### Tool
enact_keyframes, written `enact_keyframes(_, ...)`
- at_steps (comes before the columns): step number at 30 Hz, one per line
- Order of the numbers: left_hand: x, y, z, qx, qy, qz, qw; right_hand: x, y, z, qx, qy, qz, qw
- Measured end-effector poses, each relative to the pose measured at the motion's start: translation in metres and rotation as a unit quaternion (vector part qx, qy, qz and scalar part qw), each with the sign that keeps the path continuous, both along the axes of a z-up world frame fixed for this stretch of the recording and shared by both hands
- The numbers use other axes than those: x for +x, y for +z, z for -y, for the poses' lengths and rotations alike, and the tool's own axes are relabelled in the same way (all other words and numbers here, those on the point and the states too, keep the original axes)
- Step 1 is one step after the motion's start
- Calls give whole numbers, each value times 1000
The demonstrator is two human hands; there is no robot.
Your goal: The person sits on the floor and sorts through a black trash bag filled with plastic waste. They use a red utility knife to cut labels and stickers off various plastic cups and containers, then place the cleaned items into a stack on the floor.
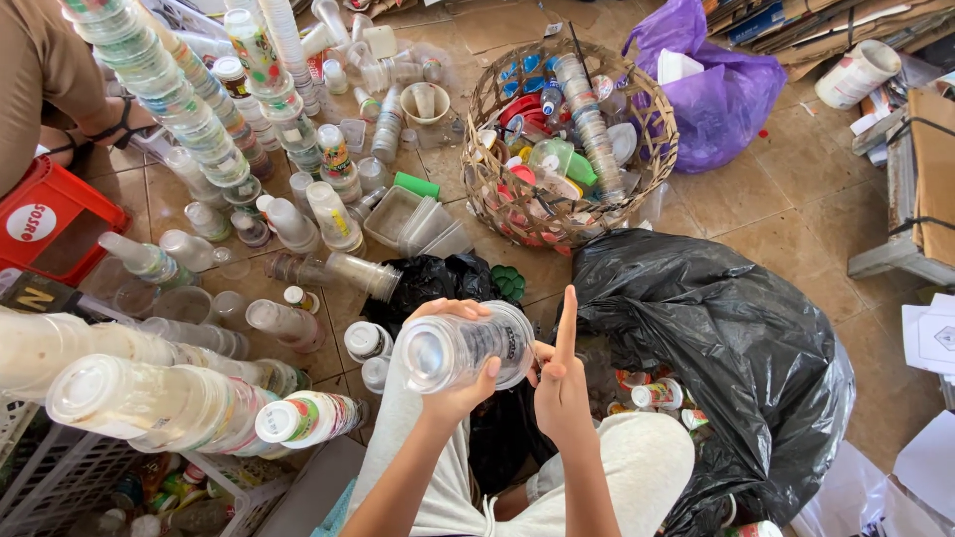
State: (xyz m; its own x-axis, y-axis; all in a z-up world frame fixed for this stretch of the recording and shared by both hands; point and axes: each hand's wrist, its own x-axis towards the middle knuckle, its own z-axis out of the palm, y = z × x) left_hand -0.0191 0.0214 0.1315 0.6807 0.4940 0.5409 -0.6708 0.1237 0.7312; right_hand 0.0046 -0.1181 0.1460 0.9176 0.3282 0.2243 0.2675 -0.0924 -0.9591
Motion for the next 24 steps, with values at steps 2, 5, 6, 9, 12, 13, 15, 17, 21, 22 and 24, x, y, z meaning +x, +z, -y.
enact_keyframes(2, 0, 0, -1, 7, 16, -2, 1000, 2, 3, -2, -13, -5, 11, 1000)
enact_keyframes(5, 1, -1, 3, -25, 22, 2, 999, 1, 13, -7, -6, -7, 24, 1000)
enact_keyframes(6, 2, -3, 4, -25, 28, 1, 999, 3, 11, -8, -6, -1, 23, 1000)
enact_keyframes(9, 5, -18, 9, -71, 14, -6, 997, 5, 2, -10, -57, -24, 32, 998)
enact_keyframes(12, 5, -37, 12, -36, 111, -4, 993, 3, -3, -14, -54, -2, 80, 995)
enact_keyframes(13, 0, -39, 11, -38, 111, -13, 993, 1, -7, -16, -61, -5, 68, 996)
enact_keyframes(15, -7, -39, 1, -34, 123, -20, 992, 1, -16, -25, -61, 5, 58, 996)
enact_keyframes(17, -23, -39, -6, -25, 141, -35, 989, -6, -26, -30, -43, 27, 28, 998)
enact_keyframes(21, -69, -34, -31, -84, 91, -83, 989, -20, -43, -56, -46, 52, -30, 997)
enact_keyframes(22, -78, -36, -35, -86, 103, -114, 984, -22, -45, -61, -34, 55, -35, 997)
enact_keyframes(24, -95, -45, -35, -88, 121, -143, 978, -23, -49, -68, -21, 64, -37, 997)
